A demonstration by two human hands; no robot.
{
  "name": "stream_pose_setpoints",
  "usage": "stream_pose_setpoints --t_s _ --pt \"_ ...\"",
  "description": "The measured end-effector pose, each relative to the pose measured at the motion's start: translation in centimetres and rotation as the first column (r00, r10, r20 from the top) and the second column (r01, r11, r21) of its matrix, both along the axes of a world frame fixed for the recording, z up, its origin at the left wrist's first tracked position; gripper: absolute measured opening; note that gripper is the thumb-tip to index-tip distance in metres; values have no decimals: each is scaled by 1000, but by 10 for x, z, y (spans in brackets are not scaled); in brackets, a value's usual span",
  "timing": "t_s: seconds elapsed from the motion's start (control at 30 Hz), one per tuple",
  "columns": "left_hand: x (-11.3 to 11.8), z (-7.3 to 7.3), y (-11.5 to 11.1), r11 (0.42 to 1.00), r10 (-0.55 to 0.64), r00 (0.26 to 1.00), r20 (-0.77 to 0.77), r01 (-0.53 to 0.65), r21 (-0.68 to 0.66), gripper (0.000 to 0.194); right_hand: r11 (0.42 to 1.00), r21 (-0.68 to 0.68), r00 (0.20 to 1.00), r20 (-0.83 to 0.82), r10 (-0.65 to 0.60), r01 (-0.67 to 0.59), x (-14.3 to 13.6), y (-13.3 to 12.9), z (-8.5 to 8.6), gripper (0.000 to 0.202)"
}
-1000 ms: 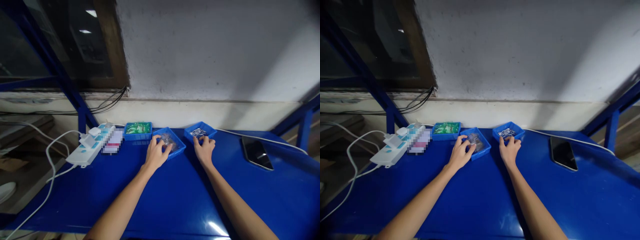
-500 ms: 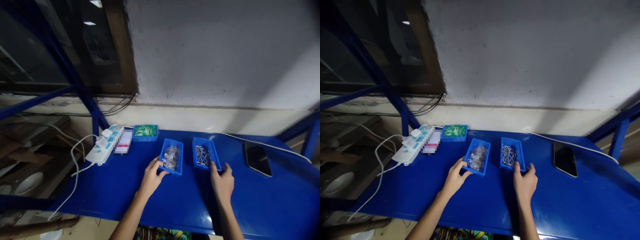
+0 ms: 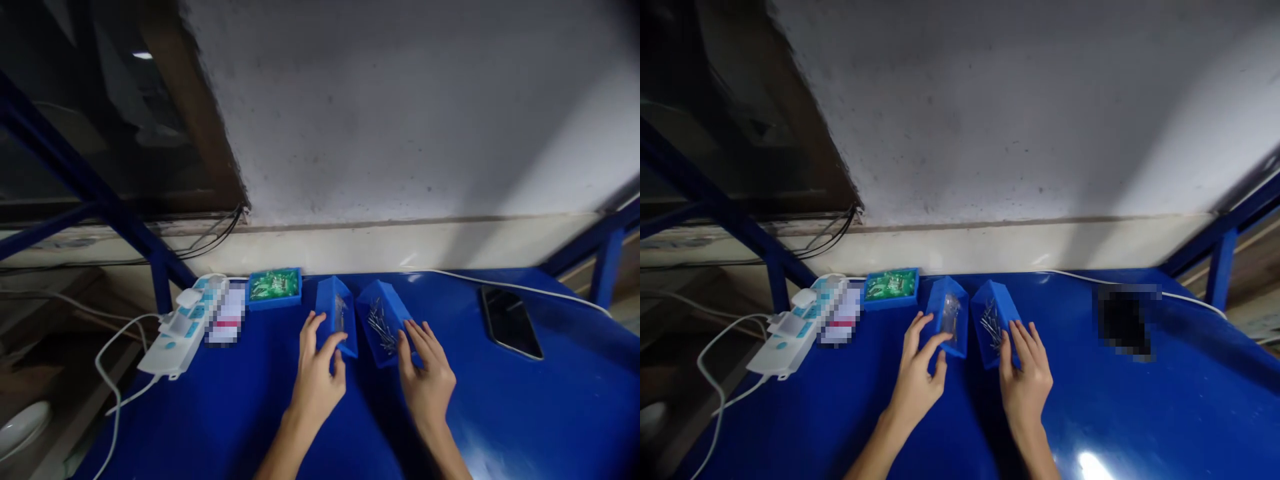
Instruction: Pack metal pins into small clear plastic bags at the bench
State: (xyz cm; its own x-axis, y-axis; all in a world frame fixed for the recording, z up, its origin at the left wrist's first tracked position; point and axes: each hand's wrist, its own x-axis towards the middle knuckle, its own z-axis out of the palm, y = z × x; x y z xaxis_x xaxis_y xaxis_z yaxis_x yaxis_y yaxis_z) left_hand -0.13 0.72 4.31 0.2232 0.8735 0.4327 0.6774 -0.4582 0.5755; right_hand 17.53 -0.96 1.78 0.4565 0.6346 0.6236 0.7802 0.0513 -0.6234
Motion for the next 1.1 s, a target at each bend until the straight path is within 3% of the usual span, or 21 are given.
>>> stream_pose_setpoints --t_s 0.2,0.4,0.5,0.57,0.73,0.87,1.0,1.1 --pt "12 -1 3 1000 9 1000 -1 -9 14 28 1000 11 987 162 -18 16 7 8 -7 24" --pt "20 -10 7 992 -121 992 -33 122 25 38 999 -40 939 345 12 2 43 -1 -9 22" --pt "25 -18 6 998 -56 998 41 56 11 40 996 -84 908 415 62 -30 57 -1 -5 21" --pt "28 -25 5 999 33 996 89 -30 -34 52 992 -110 895 434 100 -58 60 0 -1 22" --pt "25 -40 7 962 143 982 121 -110 -251 81 990 -140 936 344 78 -31 51 1 1 22" --pt "9 -35 5 924 155 979 132 -97 -369 89 994 -108 971 236 25 0 39 0 -8 19" --pt "-5 -26 0 933 117 986 121 -68 -353 73 990 -133 985 172 -19 42 36 0 -14 24" --pt "-10 -23 -4 967 57 995 86 -34 -254 71 983 -174 995 88 -42 57 41 1 -14 43"
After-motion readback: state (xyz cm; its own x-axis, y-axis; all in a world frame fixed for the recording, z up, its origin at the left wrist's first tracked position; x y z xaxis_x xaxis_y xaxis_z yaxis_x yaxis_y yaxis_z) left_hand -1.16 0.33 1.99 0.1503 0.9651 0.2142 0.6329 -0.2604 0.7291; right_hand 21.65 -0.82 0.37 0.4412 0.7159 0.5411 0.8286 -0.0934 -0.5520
